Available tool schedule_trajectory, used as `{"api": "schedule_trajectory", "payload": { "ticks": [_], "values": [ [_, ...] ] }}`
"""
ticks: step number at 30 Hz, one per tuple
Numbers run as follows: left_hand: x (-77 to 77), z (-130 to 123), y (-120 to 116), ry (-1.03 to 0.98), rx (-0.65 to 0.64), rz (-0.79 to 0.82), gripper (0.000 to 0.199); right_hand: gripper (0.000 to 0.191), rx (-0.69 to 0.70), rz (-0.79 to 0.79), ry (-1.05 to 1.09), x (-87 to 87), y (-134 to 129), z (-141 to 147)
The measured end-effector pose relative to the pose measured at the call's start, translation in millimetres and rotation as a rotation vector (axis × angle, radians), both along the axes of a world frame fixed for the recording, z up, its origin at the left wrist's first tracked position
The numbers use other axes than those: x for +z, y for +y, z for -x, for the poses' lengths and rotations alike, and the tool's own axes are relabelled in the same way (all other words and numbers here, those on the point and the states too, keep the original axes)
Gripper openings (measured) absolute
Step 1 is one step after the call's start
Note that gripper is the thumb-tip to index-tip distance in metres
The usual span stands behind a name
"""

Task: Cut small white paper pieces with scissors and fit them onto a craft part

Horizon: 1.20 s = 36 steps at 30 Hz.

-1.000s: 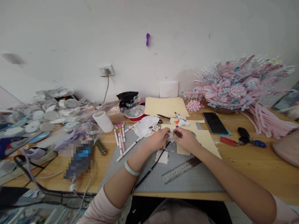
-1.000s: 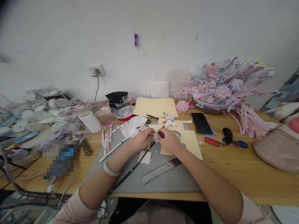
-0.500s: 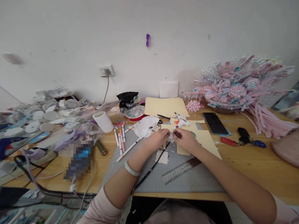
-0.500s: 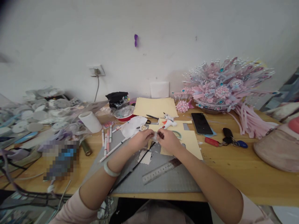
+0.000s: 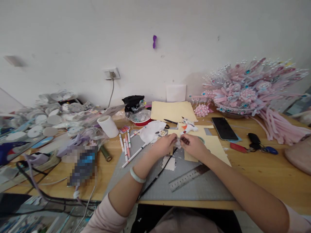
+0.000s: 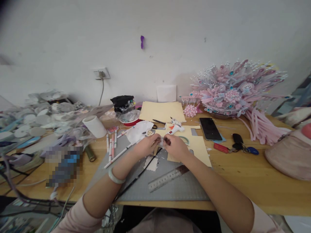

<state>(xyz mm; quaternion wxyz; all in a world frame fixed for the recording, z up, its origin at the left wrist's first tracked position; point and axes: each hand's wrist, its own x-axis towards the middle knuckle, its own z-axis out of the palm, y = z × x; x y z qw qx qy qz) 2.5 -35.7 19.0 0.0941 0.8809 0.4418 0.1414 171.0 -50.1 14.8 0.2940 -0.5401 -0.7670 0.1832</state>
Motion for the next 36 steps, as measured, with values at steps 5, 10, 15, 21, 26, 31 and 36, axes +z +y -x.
{"api": "schedule_trajectory", "payload": {
  "ticks": [5, 10, 15, 21, 26, 31, 36],
  "values": [
    [-3.0, 0.7, 2.8, 0.0, 0.004, -0.032, 0.02, 0.008, -0.02, -0.001, -0.032, 2.0, -1.5, 1.0],
    [-5.0, 2.5, 4.9, -0.002, -0.044, -0.059, 0.019, 0.009, -0.022, 0.007, -0.026, 2.2, -1.6, 1.0],
    [-4.6, 2.3, 5.0, 0.006, -0.063, -0.064, 0.02, 0.01, -0.014, -0.003, -0.018, 0.9, -0.8, 1.3],
    [-4.2, 0.0, 3.6, 0.001, -0.051, -0.062, 0.02, 0.011, -0.012, -0.023, -0.028, -1.7, 0.8, 1.2],
    [1.3, -0.5, -1.9, 0.119, 0.01, -0.072, 0.024, 0.011, -0.009, -0.025, -0.041, -1.1, 0.0, 1.2],
    [2.0, -1.6, -3.5, 0.152, 0.033, -0.097, 0.024, 0.011, 0.004, -0.011, -0.032, 1.9, -2.2, 1.8],
    [1.7, -3.4, -2.2, 0.19, 0.001, -0.136, 0.02, 0.01, 0.003, -0.01, -0.035, 2.6, -2.9, 2.0]
  ]
}}
